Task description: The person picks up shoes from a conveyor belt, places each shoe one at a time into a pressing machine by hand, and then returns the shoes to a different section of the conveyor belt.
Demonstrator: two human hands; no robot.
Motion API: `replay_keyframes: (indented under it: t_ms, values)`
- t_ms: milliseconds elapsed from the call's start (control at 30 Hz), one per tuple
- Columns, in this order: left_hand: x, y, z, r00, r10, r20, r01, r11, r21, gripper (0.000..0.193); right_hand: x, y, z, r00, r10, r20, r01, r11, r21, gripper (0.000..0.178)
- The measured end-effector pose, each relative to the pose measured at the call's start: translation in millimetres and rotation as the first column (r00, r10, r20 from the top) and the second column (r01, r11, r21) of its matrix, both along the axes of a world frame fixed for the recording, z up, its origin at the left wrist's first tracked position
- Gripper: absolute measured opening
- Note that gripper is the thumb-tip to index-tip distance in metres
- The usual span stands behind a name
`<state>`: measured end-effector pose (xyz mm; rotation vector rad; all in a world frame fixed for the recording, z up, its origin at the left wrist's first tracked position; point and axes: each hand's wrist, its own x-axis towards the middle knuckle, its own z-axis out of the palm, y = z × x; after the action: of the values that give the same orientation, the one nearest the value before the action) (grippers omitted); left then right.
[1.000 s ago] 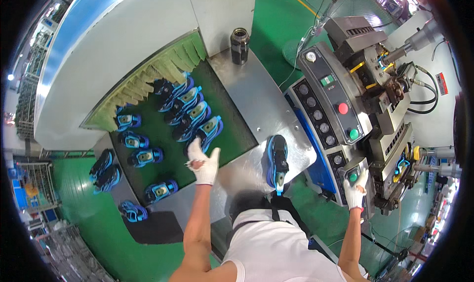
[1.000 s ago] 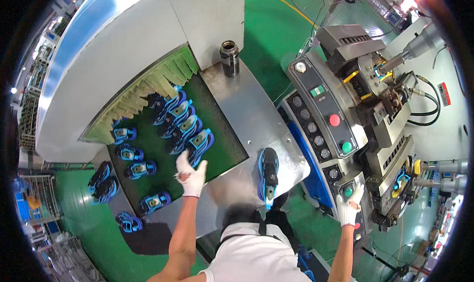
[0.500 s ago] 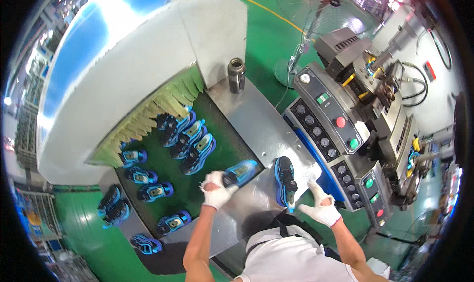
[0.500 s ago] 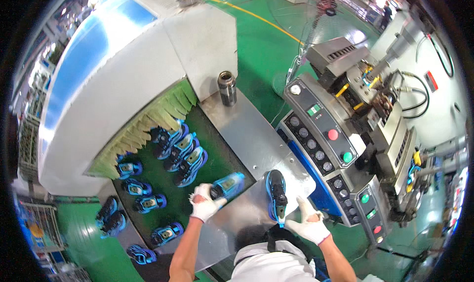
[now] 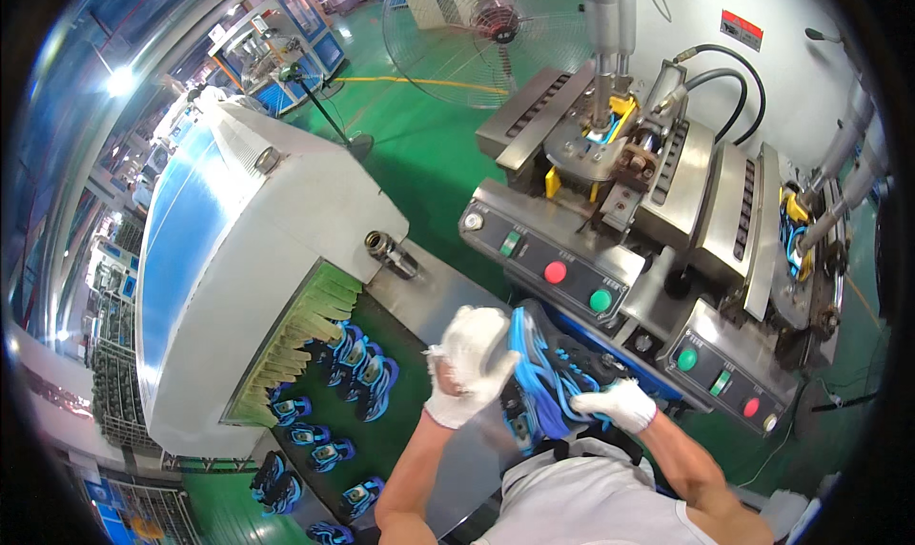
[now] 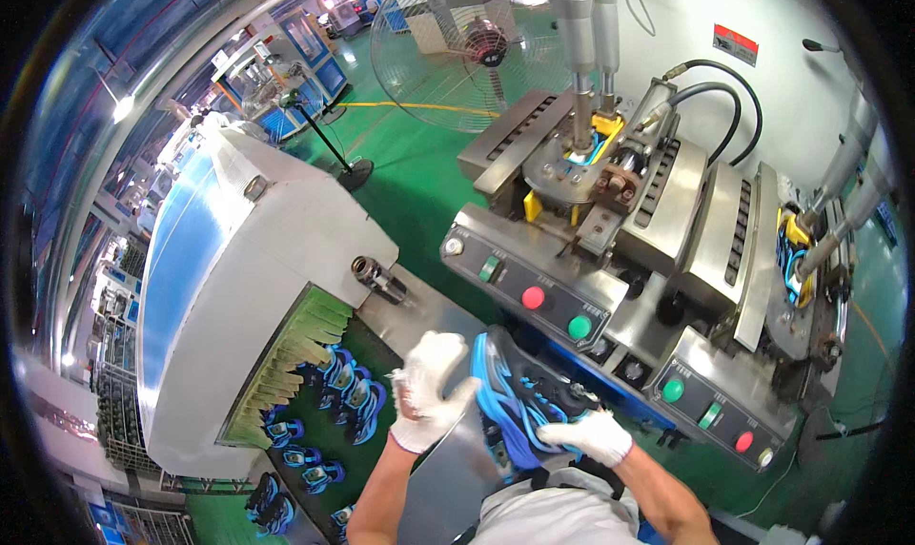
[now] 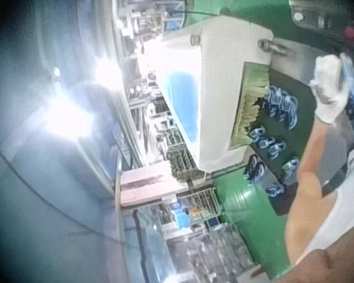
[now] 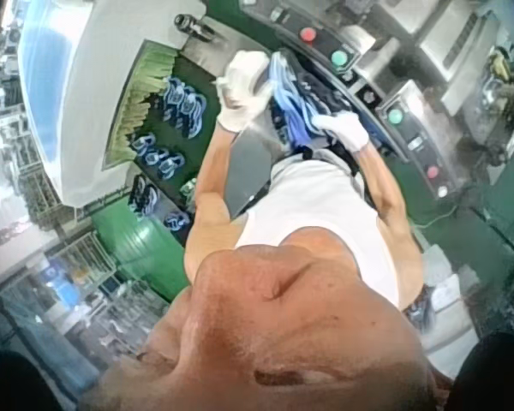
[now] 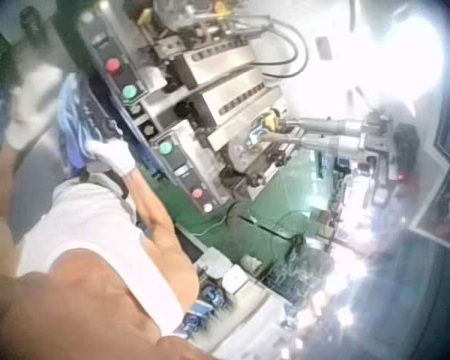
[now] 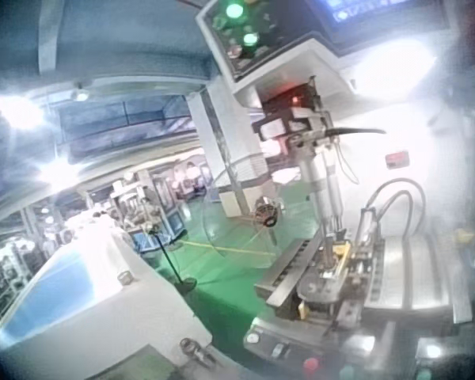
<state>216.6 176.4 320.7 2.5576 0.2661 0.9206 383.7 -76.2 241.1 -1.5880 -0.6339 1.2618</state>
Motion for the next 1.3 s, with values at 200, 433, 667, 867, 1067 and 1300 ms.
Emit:
replay_keyframes:
  t_ms: [200, 433, 667, 867, 1067, 1300]
  values:
    - [-19.9, -41.1, -166.4, 0.771, 0.430, -0.470, -0.563, 0.804, -0.189, 0.064, 50.1, -109.5, 6.9, 0.507, -0.400, -0.764, 0.686, 0.724, 0.076, 0.057]
    - [-42.1, -124.2, -258.9, 0.539, 0.404, -0.739, -0.824, 0.433, -0.364, 0.088, 90.7, -180.3, -50.2, 0.483, -0.666, -0.568, 0.856, 0.497, 0.145, 0.007]
    - [16.2, -105.3, -229.5, 0.580, 0.373, -0.724, -0.812, 0.340, -0.475, 0.092, 85.7, -124.6, 14.6, 0.582, -0.587, -0.563, 0.805, 0.516, 0.294, 0.012]
    - [-37.2, -85.8, -216.0, 0.701, 0.389, -0.598, -0.703, 0.521, -0.484, 0.090, 78.7, -92.6, 11.3, 0.527, -0.436, -0.729, 0.820, 0.487, 0.301, 0.027]
    - [-13.8, -49.5, -185.9, 0.826, 0.396, -0.401, -0.556, 0.456, -0.695, 0.073, 68.2, -86.3, 44.7, 0.450, -0.422, -0.787, 0.827, 0.528, 0.190, 0.054]
    - [71.5, -20.4, -109.6, 0.960, 0.235, -0.149, -0.268, 0.631, -0.728, 0.068, 71.4, -71.4, 68.3, 0.546, -0.353, -0.760, 0.782, 0.541, 0.310, 0.073]
